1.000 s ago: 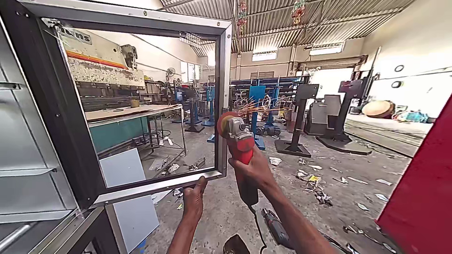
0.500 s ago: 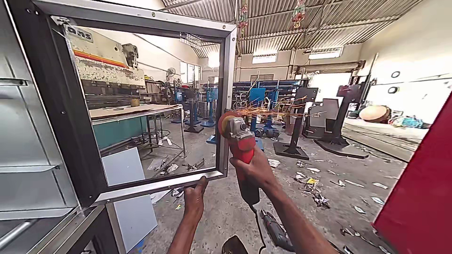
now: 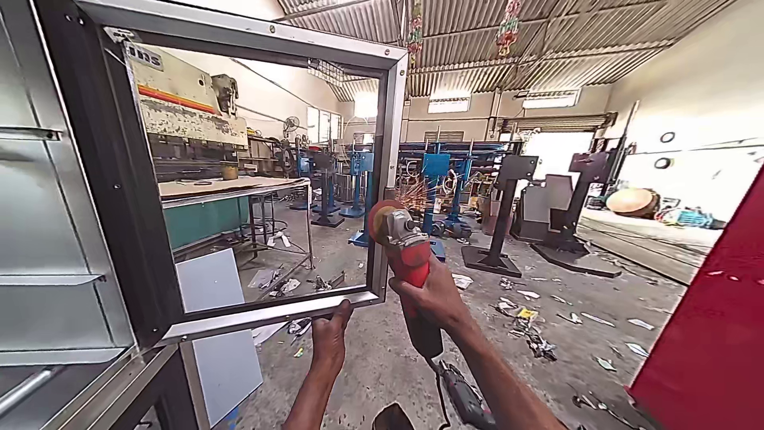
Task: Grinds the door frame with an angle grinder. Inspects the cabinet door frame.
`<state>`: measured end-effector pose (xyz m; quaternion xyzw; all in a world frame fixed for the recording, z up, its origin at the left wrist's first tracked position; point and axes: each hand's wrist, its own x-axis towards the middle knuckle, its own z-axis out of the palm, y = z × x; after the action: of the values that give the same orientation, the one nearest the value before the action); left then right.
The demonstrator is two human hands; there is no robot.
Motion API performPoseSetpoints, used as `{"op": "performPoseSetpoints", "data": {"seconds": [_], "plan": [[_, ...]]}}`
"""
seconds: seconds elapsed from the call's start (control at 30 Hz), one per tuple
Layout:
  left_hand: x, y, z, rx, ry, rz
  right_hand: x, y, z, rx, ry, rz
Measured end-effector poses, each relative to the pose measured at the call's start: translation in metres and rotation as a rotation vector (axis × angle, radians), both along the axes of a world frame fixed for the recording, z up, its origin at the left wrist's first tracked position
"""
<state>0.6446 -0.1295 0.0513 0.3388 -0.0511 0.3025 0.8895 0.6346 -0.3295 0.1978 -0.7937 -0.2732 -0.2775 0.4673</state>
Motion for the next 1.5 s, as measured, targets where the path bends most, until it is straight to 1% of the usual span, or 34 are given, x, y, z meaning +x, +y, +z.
{"op": "performPoseSetpoints", "data": {"seconds": [0.23,0.4,0.47,0.67,0.73,0.9,1.0,1.13,1.3,1.5], "plan": [[0.001,0.001,-0.002,-0.015,-0.019,-0.008,0.000,0.007,0.016,0.058,0.009,0.013],[0.000,0.002,-0.001,0.008,-0.006,-0.005,-0.001,0.003,0.001,0.010,-0.014,0.001],[0.000,0.001,-0.001,0.005,-0.011,-0.011,-0.002,0.003,0.001,0.003,-0.006,0.000],[0.000,0.001,-0.002,0.021,-0.032,-0.002,0.003,0.004,0.020,0.036,-0.001,0.025],[0.000,0.001,-0.002,0.024,-0.031,-0.004,0.002,0.004,0.014,0.024,-0.008,0.013],[0.002,0.002,0.000,0.017,0.009,0.005,-0.004,-0.002,-0.022,0.060,0.040,0.014],[0.002,0.001,-0.002,0.011,0.005,0.005,-0.008,-0.004,-0.031,0.073,0.014,-0.039],[0.001,0.001,0.000,0.011,0.003,0.010,-0.006,-0.003,-0.026,0.058,-0.020,-0.094],[0.001,0.001,0.000,-0.001,0.001,0.012,0.002,0.002,-0.017,0.060,-0.030,-0.068],[-0.001,0.000,0.000,0.006,0.013,0.024,0.006,0.006,-0.019,0.051,-0.047,-0.061]]}}
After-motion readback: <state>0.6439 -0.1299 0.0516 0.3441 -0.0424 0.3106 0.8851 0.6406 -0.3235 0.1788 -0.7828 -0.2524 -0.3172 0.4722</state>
